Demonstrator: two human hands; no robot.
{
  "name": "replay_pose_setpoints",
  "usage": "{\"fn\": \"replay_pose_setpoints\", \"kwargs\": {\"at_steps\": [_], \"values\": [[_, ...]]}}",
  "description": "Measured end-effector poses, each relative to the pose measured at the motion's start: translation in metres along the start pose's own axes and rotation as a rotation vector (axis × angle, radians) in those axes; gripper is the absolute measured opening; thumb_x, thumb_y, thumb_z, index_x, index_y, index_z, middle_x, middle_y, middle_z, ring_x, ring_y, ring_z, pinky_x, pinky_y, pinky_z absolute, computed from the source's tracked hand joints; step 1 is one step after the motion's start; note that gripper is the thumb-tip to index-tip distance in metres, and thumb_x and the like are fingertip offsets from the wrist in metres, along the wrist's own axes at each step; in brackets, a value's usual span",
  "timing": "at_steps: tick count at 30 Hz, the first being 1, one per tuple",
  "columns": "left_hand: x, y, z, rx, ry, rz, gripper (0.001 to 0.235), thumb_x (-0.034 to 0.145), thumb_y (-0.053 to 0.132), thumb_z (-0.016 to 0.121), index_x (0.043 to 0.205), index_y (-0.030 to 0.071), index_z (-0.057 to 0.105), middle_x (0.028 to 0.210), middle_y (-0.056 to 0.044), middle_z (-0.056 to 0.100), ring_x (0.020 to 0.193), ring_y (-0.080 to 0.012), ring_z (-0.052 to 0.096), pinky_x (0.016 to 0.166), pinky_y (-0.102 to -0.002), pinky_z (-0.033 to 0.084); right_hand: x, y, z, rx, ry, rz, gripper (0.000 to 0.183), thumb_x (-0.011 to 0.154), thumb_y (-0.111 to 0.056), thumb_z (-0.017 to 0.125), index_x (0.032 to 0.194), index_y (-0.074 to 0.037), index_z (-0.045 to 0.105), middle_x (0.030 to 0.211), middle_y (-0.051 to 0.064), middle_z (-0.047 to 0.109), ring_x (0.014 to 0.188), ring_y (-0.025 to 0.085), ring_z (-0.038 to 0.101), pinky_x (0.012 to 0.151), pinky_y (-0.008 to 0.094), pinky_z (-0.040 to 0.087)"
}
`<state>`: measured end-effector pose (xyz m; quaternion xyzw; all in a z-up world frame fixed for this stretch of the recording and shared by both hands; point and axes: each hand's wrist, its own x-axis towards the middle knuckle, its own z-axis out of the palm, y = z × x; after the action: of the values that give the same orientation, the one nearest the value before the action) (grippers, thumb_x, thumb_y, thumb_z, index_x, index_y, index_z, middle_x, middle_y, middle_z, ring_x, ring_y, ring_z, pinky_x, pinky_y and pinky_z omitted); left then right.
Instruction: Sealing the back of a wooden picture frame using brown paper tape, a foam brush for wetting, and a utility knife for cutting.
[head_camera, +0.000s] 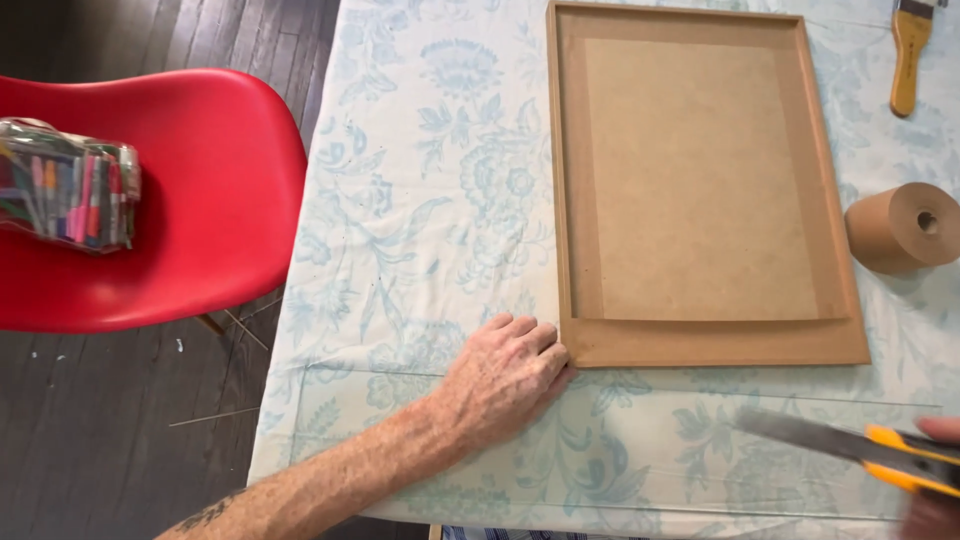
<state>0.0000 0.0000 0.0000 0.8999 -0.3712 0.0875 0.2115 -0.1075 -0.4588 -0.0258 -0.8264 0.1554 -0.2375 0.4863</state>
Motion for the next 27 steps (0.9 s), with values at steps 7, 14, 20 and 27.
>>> {"fn": "replay_pose_setpoints", "kwargs": {"at_steps": [7,14,20,27], "values": [[-0.002,-0.030,-0.023,0.185,0.164,0.142,0.039,0.098,0.043,0.076,0.100,0.006,0.064,0.091,-0.006,0.056,0.082,-0.0228,0.053,0.070,-0.037,0.044,-0.079,-0.175,0.121,0.066,-0.057,-0.086,0.043,0.087,-0.010,0.072,0.115,-0.012,0.040,0.121,0.019,0.051,0.069,0.023,0.065,0.065,0.026,0.062],[0.002,-0.026,-0.025,0.233,0.200,0.221,0.039,0.098,0.038,0.077,0.112,0.003,0.068,0.101,-0.007,0.060,0.084,-0.0207,0.056,0.069,-0.035,0.048,-0.106,-0.202,0.187,-0.056,-0.219,-0.243,0.027,0.084,-0.005,0.072,0.106,0.001,0.058,0.137,0.032,0.063,0.095,0.021,0.078,0.091,0.025,0.061],[0.007,-0.026,-0.024,0.243,0.277,0.230,0.028,0.103,0.029,0.070,0.114,0.002,0.069,0.100,-0.006,0.060,0.081,-0.0204,0.055,0.069,-0.033,0.046,-0.113,-0.201,0.212,-0.243,-0.213,-0.391,0.029,0.085,-0.015,0.078,0.104,-0.010,0.057,0.131,0.019,0.069,0.113,0.021,0.072,0.099,0.026,0.056],[0.009,-0.027,-0.025,0.257,0.265,0.230,0.025,0.102,0.028,0.068,0.106,0.003,0.072,0.101,-0.006,0.058,0.080,-0.0195,0.052,0.066,-0.032,0.044,-0.115,-0.187,0.214,-0.272,-0.301,-0.430,0.029,0.086,-0.012,0.078,0.106,-0.012,0.057,0.135,0.016,0.066,0.118,0.022,0.070,0.100,0.027,0.056]]}}
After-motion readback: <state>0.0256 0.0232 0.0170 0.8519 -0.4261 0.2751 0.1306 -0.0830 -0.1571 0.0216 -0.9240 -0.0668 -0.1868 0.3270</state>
